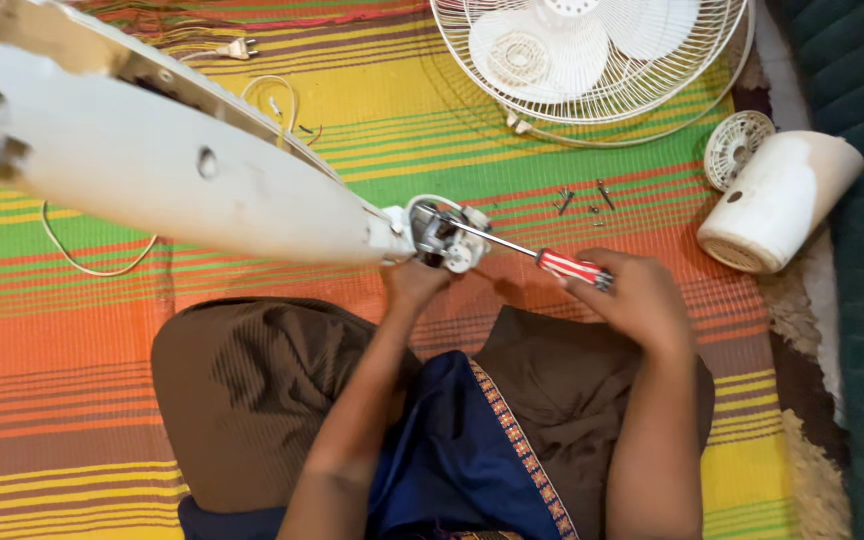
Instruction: The person sits on a mat and works on the internal mechanism of a disassembled white fan. They use a screwdriver to adjust components and manipulate wires within the motor housing. The fan body and other parts remain on the mat nearby.
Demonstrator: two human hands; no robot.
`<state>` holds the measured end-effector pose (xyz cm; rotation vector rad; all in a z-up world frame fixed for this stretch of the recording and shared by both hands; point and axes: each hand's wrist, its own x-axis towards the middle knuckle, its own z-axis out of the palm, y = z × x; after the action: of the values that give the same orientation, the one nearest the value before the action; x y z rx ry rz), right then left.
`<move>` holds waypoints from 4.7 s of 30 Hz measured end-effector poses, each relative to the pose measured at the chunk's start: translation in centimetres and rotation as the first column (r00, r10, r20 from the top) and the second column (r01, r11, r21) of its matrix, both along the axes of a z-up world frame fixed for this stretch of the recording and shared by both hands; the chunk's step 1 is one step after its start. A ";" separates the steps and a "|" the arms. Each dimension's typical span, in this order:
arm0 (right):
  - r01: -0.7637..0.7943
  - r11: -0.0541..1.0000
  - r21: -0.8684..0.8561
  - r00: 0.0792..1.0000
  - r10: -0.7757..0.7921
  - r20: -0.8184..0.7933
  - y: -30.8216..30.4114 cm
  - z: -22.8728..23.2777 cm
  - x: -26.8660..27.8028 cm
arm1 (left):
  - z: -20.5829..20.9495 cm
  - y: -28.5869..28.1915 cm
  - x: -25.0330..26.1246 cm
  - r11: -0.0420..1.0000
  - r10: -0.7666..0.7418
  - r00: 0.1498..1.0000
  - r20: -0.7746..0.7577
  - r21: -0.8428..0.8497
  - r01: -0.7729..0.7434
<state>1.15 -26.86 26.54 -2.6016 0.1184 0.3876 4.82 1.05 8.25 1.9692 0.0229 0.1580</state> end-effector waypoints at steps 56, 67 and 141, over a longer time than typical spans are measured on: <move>-0.189 0.976 -0.104 0.967 0.204 0.153 6.9 -6.0 -0.8 | 0.0 4.5 1.5 0.986 0.070 0.997 -0.043 0.153 -0.063; -0.104 0.974 -0.203 0.963 0.150 0.226 7.9 -5.8 -0.4 | -0.1 4.6 1.5 0.985 0.058 0.998 -0.028 0.163 -0.053; -0.103 0.946 0.309 0.957 0.010 0.289 12.6 -10.2 5.2 | -1.9 4.3 1.0 0.974 0.059 0.998 -0.034 0.222 -0.050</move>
<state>6.31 -14.25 16.38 -2.3089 -0.1115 0.0416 5.81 5.37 6.37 2.1953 0.0893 0.1618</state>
